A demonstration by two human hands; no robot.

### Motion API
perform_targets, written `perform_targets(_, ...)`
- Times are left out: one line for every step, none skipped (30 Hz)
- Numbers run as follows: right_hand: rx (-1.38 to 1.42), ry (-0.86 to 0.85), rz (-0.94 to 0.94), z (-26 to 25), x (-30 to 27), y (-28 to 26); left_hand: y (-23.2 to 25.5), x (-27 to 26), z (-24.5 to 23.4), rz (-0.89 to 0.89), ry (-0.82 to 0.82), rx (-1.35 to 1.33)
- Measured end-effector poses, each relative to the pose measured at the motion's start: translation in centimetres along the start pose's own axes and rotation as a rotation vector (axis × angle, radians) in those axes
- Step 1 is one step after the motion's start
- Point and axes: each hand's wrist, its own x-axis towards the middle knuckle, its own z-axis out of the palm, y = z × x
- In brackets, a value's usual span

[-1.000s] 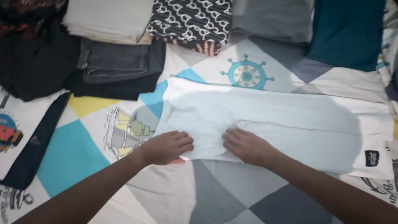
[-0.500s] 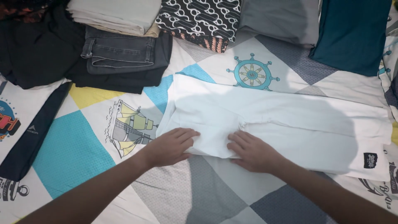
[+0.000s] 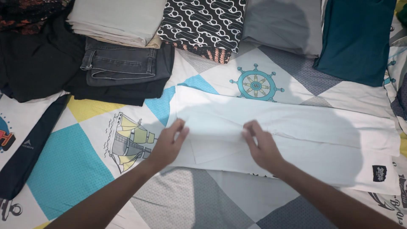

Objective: Folding a variety of garments including shorts and t-shirts on a bed.

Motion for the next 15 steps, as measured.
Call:
perform_targets(-0.035, 0.085, 0.047, -0.1, 0.9, -0.2, 0.7, 0.9, 0.0, -0.130, 0.036, -0.095)
perform_targets(-0.035, 0.087, 0.051, -0.2, 2.1, -0.1, 0.7, 2.0, 0.3, -0.129, 0.031, -0.096)
perform_targets(0.017, 0.139, 0.051, -0.2, 3.5, 0.0, 0.6, 3.2, 0.5, -0.029, 0.149, -0.083)
perform_targets(0.068, 0.191, 0.051, -0.3, 4.9, 0.0, 0.6, 4.3, 0.6, 0.072, 0.266, -0.069)
perform_targets(0.068, 0.193, 0.050, -0.3, 6.1, 0.5, 0.4, 5.4, 0.8, 0.074, 0.265, -0.069)
perform_targets(0.161, 0.208, 0.171, -0.4, 7.4, 1.0, 0.2, 6.5, 1.0, -0.030, 0.275, -0.098)
perform_targets(0.255, 0.218, 0.294, -0.3, 8.5, 1.5, 0.0, 7.5, 1.3, -0.138, 0.283, -0.128)
perform_targets(0.254, 0.218, 0.295, -0.2, 8.7, 2.2, -0.8, 7.9, 1.8, -0.139, 0.282, -0.129)
perform_targets(0.354, 0.234, 0.454, 0.2, 8.9, 2.8, -1.6, 8.1, 2.1, -0.216, 0.226, -0.136)
perform_targets(0.450, 0.251, 0.613, 0.5, 9.1, 3.3, -2.4, 8.3, 2.4, -0.292, 0.169, -0.142)
perform_targets(0.452, 0.253, 0.615, 0.6, 8.8, 3.5, -2.5, 7.8, 2.6, -0.292, 0.167, -0.141)
perform_targets(0.466, 0.219, 0.573, 0.7, 8.4, 3.6, -2.6, 7.2, 2.9, -0.121, 0.247, -0.045)
perform_targets(0.474, 0.191, 0.524, 0.5, 8.3, 3.8, -2.6, 7.0, 3.3, 0.059, 0.328, 0.047)
perform_targets(0.470, 0.195, 0.519, 0.3, 8.3, 3.1, -2.6, 7.1, 3.1, 0.066, 0.331, 0.044)
perform_targets(0.470, 0.201, 0.522, 0.2, 7.8, 2.3, -2.7, 6.8, 3.2, 0.007, 0.310, -0.068)
